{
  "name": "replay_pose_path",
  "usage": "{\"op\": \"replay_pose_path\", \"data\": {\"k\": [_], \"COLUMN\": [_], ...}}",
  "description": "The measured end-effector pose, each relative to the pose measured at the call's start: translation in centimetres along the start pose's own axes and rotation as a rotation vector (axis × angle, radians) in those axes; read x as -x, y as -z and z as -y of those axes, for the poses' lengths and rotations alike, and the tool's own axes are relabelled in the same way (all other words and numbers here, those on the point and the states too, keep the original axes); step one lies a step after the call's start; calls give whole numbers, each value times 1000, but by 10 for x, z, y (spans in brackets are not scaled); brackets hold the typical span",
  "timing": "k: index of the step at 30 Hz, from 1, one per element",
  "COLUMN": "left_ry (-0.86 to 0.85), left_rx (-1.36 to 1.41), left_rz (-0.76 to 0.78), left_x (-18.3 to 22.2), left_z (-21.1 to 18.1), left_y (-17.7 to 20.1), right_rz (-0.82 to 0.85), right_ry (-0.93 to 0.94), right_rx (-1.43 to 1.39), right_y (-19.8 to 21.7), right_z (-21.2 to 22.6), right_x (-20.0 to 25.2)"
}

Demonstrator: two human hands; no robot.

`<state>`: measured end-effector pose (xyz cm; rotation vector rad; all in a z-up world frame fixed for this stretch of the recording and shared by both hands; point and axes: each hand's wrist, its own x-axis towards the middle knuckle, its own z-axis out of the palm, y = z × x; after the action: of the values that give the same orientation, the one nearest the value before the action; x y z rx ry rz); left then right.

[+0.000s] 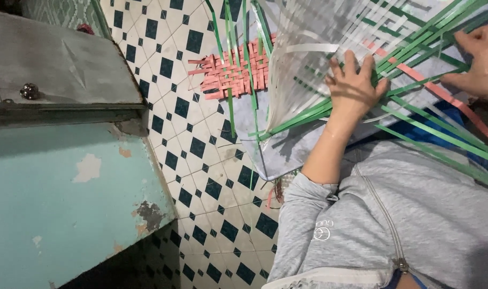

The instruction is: A person is skillfully weaving green, pink, and white plastic strips together to create a woven product, likely a mat or a bag, on a tiled floor.

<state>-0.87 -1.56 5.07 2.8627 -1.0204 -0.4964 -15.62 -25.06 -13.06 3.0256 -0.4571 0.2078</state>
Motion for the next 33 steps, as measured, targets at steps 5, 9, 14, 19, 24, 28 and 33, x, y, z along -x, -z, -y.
{"op": "replay_pose_path", "data": {"k": [5,9,14,19,24,28,33], "left_ry": [-60,-35,40,-62,-235,-175,-240], "left_rx": [28,19,37,-170,-127,3,2], "left_rz": [-217,-48,208,118,91,286,150], "left_x": [-6,-7,-4,-16,-50,-50,-53], "left_z": [6,3,-9,-20,-5,-13,-6], "left_y": [-18,2,36,45,-8,27,10], "right_rz": [38,-91,-6,48,14,-46,-90], "right_ry": [-50,23,23,18,28,50,56], "right_rx": [-187,-253,-80,-158,-133,-153,-187], "right_y": [-2,-8,5,25,20,22,-15], "right_z": [3,1,1,5,3,2,-2], "right_x": [0,0,-6,-10,-3,-5,-4]}}
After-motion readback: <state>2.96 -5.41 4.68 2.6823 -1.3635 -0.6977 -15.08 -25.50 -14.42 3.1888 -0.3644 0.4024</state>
